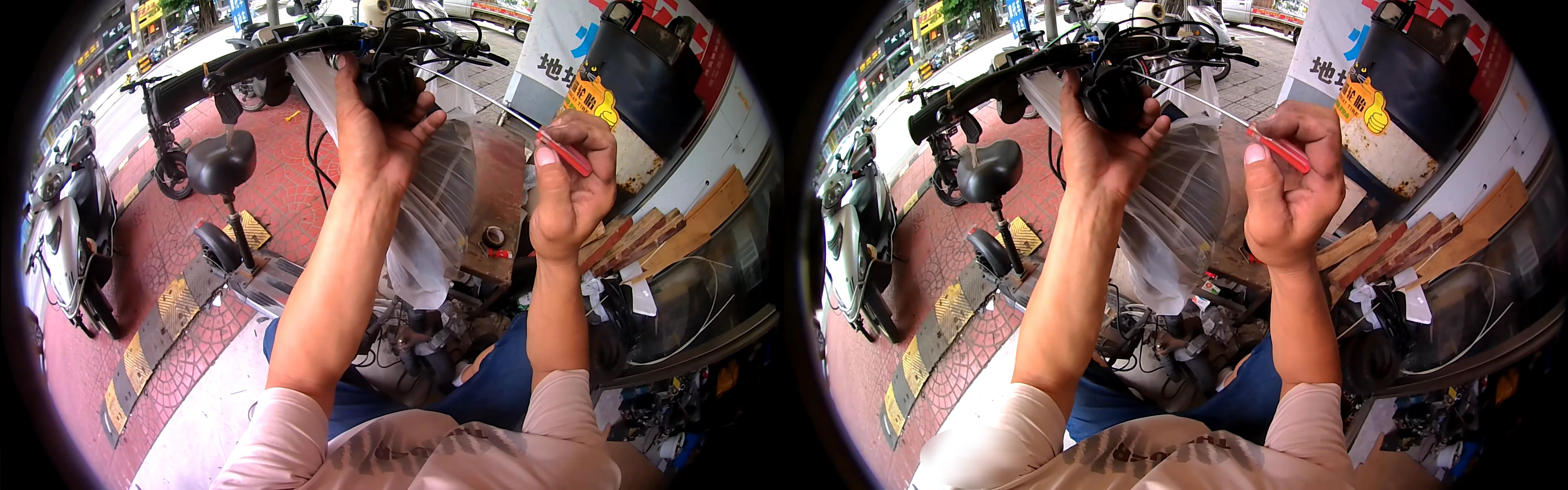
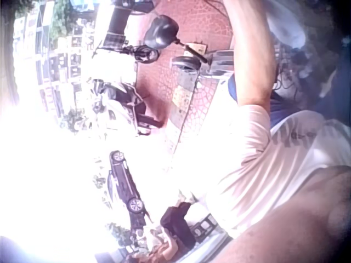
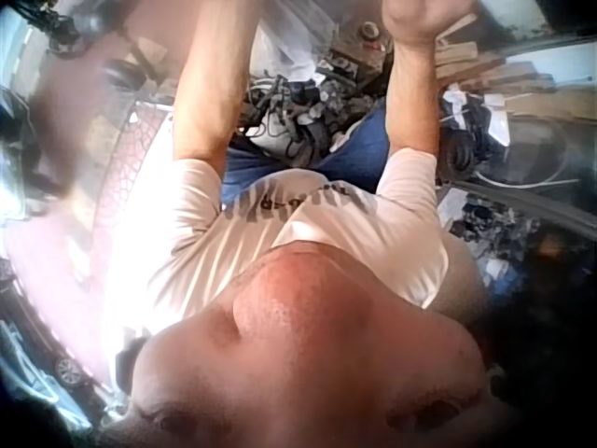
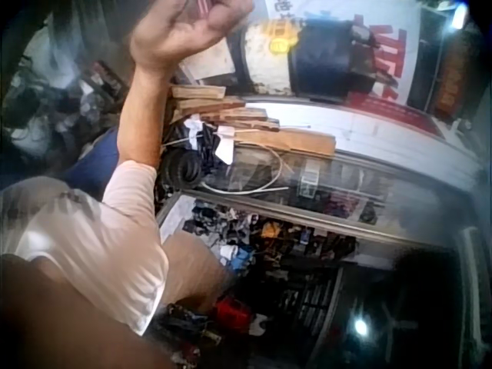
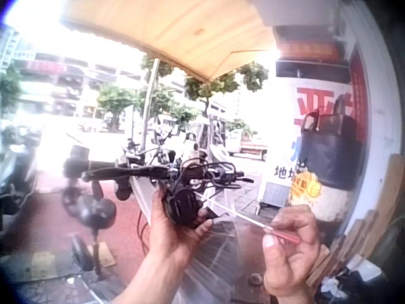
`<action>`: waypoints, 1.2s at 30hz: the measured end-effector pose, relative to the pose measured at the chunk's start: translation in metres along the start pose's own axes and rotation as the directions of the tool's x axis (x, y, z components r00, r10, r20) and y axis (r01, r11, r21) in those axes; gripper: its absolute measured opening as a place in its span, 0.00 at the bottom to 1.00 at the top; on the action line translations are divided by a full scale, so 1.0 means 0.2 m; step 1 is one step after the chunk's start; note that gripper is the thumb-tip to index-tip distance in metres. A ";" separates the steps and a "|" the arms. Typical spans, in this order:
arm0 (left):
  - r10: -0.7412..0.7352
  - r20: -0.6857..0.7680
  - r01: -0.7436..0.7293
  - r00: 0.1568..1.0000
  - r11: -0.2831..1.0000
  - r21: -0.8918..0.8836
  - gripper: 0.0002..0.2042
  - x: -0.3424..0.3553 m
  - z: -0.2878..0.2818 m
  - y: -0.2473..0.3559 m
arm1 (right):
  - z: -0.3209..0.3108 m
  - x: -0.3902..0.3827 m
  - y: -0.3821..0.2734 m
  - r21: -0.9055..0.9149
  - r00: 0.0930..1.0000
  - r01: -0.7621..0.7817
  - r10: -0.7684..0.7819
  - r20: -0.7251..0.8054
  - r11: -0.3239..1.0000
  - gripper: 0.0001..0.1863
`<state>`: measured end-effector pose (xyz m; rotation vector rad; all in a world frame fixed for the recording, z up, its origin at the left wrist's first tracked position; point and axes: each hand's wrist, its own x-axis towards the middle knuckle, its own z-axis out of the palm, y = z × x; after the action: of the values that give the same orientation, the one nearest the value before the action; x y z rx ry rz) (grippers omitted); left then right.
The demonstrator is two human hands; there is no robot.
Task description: The person manipulates electrical wires and a plastic housing on a scooter, using pliers to pull wires through components while sitting on the ground.
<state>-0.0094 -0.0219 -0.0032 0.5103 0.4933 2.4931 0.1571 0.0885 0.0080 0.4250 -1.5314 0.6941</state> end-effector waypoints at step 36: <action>0.006 -0.029 -0.006 1.000 1.000 -0.012 0.36 -0.01 0.01 -0.01 | 0.01 0.01 -0.02 -0.046 0.999 -0.046 0.045 -0.018 0.998 0.07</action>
<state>-0.0069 -0.0215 -0.0026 0.4719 0.4881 2.5106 0.1581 0.0841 0.0107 0.3491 -1.5427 0.6944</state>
